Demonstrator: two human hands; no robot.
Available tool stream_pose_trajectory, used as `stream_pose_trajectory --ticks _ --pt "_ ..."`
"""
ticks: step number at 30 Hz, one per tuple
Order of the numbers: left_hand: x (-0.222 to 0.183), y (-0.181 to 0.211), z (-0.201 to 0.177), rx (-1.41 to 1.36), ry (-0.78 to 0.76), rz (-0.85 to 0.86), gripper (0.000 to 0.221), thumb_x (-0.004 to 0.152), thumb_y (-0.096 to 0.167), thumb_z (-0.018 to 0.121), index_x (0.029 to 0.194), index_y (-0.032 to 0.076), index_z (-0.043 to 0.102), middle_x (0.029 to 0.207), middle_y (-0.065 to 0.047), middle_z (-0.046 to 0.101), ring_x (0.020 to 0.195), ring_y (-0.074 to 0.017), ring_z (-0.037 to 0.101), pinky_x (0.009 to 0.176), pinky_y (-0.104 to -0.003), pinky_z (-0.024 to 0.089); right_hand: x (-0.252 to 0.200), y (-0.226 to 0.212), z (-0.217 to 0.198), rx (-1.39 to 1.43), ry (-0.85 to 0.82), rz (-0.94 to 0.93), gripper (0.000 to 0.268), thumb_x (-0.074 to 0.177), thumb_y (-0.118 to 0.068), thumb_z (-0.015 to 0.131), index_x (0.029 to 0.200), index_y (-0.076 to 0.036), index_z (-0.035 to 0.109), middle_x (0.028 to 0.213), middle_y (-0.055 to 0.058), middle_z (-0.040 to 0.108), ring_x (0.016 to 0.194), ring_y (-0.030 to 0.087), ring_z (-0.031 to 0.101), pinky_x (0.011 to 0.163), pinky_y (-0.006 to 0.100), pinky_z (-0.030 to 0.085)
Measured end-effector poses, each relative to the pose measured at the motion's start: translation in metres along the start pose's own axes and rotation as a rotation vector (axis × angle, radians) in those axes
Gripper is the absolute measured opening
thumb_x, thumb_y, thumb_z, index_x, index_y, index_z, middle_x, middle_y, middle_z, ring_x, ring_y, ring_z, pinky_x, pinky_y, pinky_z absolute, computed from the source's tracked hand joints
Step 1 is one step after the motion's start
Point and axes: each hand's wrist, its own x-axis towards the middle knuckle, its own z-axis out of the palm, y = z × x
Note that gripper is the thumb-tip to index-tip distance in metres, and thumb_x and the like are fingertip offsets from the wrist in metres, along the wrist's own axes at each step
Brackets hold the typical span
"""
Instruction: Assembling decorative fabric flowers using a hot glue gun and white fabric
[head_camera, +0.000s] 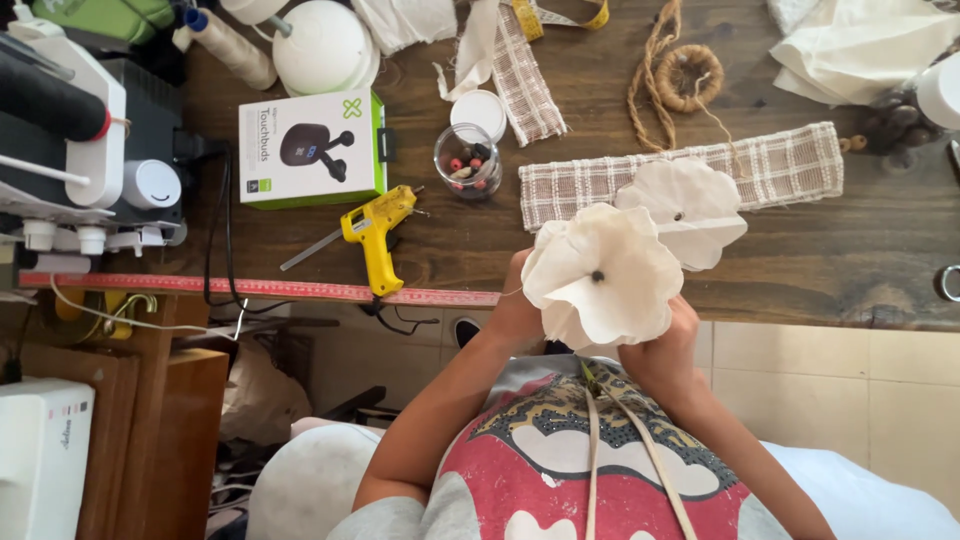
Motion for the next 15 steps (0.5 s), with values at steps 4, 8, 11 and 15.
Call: stream_pose_trajectory --ticks 4,8,11,15 --pt "0.0 -0.006 0.004 -0.042 0.013 -0.026 0.036 0.085 0.007 0.08 0.119 0.004 0.07 0.116 -0.012 0.072 0.109 -0.0221 0.065 0.095 -0.044 0.056 -0.01 -0.003 -0.007 0.143 -0.02 0.08 0.012 0.085 -0.001 0.075 0.097 0.003 0.074 0.092 0.019 0.067 0.085 0.04 0.064 0.074 0.046 0.053" --pt "-0.002 -0.016 0.014 -0.111 -0.004 -0.079 0.04 0.085 0.004 0.079 0.124 0.002 0.067 0.119 -0.015 0.071 0.112 -0.0259 0.064 0.098 -0.047 0.053 -0.012 -0.01 -0.006 0.332 -0.019 0.21 0.007 0.086 0.001 0.073 0.092 0.004 0.073 0.085 0.018 0.064 0.078 0.035 0.06 0.068 0.042 0.051" --pt "0.006 -0.024 0.027 -0.153 -0.033 -0.106 0.044 0.085 0.002 0.078 0.127 0.001 0.065 0.121 -0.017 0.07 0.114 -0.0284 0.064 0.101 -0.049 0.052 -0.004 -0.013 -0.003 0.452 -0.004 0.282 0.004 0.087 0.001 0.071 0.089 0.005 0.071 0.08 0.017 0.062 0.073 0.032 0.058 0.064 0.04 0.05" --pt "0.009 -0.028 0.035 -0.218 -0.067 -0.153 0.049 0.085 -0.002 0.076 0.132 0.0 0.063 0.125 -0.02 0.068 0.117 -0.0321 0.063 0.104 -0.053 0.049 0.006 -0.016 -0.001 0.637 0.014 0.4 0.005 0.089 0.003 0.069 0.085 0.006 0.07 0.073 0.015 0.06 0.066 0.028 0.055 0.059 0.037 0.048"
